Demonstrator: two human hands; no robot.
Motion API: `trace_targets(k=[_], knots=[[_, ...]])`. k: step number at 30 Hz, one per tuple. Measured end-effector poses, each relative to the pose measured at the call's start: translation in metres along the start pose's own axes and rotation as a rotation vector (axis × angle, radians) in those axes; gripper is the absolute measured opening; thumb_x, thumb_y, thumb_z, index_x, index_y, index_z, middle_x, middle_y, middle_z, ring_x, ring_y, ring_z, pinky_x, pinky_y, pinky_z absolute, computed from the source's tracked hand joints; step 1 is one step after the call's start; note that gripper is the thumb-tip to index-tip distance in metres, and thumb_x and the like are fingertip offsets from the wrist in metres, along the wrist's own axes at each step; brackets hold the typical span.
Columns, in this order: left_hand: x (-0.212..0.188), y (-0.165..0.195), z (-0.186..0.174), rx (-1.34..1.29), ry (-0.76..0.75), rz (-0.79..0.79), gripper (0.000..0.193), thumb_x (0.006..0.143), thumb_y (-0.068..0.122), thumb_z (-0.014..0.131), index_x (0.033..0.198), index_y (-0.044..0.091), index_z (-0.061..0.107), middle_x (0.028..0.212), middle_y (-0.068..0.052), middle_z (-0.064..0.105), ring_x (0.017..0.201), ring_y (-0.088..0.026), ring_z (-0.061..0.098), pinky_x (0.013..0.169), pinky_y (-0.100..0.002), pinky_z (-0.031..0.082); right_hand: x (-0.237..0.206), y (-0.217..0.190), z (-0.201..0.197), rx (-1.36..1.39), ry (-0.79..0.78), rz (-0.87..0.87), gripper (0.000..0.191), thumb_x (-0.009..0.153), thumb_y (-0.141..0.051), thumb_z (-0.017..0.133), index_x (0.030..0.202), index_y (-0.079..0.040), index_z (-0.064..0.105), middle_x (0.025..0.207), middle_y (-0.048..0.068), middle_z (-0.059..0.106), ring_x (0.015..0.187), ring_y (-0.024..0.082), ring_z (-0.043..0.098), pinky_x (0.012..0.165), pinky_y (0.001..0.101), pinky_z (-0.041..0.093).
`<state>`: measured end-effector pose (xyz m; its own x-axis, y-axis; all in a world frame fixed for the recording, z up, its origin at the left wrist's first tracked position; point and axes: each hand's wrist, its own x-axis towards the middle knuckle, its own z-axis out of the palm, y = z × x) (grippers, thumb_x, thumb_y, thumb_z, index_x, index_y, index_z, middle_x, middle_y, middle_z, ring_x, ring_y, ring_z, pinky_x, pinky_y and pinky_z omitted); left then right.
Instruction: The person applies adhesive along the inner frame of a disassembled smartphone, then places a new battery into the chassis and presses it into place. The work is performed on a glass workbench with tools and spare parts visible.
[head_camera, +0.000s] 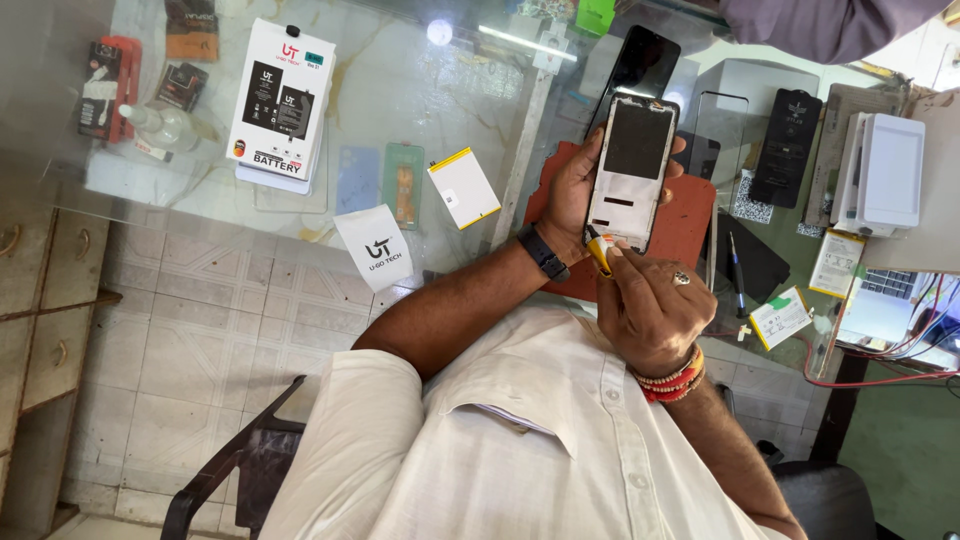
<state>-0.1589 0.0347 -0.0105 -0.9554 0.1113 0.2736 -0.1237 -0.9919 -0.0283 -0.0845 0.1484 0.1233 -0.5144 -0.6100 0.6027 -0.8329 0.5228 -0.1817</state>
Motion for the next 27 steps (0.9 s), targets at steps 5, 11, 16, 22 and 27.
trace_targets(k=[5, 11, 16, 22, 27], knots=[[0.001, 0.001, -0.006, 0.016, -0.017, -0.019, 0.05, 0.118, 0.043, 0.041, 0.15, 0.007, 0.05, 0.143, -0.026, 0.059, 0.122, -0.035, 0.066, 0.096, -0.047, 0.061, -0.002, -0.001, -0.001, -0.001, -0.018, 0.007, 0.015, 0.081, 0.009, 0.077, 0.094, 0.004, 0.073, 0.087, 0.014, 0.077, 0.07, 0.019, 0.072, 0.06, 0.0289, 0.055], [0.004, 0.001, -0.011, 0.05, -0.045, -0.036, 0.046, 0.12, 0.041, 0.039, 0.144, 0.004, 0.052, 0.137, -0.027, 0.06, 0.121, -0.036, 0.067, 0.095, -0.048, 0.061, -0.002, 0.0, -0.001, 0.003, -0.022, 0.002, 0.014, 0.082, 0.009, 0.077, 0.094, 0.004, 0.072, 0.087, 0.014, 0.076, 0.072, 0.02, 0.073, 0.062, 0.0295, 0.056], [0.005, 0.002, -0.015, 0.047, -0.035, -0.084, 0.052, 0.119, 0.043, 0.036, 0.148, 0.002, 0.051, 0.138, -0.027, 0.06, 0.122, -0.036, 0.067, 0.094, -0.048, 0.062, -0.007, 0.0, 0.0, 0.009, -0.024, -0.007, 0.014, 0.082, 0.009, 0.077, 0.093, 0.004, 0.072, 0.086, 0.014, 0.076, 0.07, 0.019, 0.073, 0.063, 0.0292, 0.057], [0.005, 0.002, -0.017, -0.003, -0.025, -0.13, 0.05, 0.119, 0.044, 0.036, 0.149, 0.007, 0.049, 0.141, -0.028, 0.06, 0.123, -0.038, 0.067, 0.094, -0.048, 0.062, -0.008, -0.001, 0.002, 0.009, -0.011, -0.011, 0.013, 0.083, 0.008, 0.079, 0.092, 0.003, 0.072, 0.085, 0.013, 0.076, 0.07, 0.019, 0.073, 0.063, 0.0291, 0.057], [0.006, 0.001, -0.016, 0.009, -0.005, -0.171, 0.048, 0.117, 0.043, 0.036, 0.15, 0.01, 0.049, 0.14, -0.029, 0.06, 0.122, -0.039, 0.067, 0.093, -0.049, 0.062, -0.009, -0.003, -0.001, 0.017, -0.016, -0.007, 0.014, 0.082, 0.008, 0.079, 0.093, 0.003, 0.072, 0.086, 0.014, 0.077, 0.069, 0.019, 0.073, 0.062, 0.0295, 0.056]])
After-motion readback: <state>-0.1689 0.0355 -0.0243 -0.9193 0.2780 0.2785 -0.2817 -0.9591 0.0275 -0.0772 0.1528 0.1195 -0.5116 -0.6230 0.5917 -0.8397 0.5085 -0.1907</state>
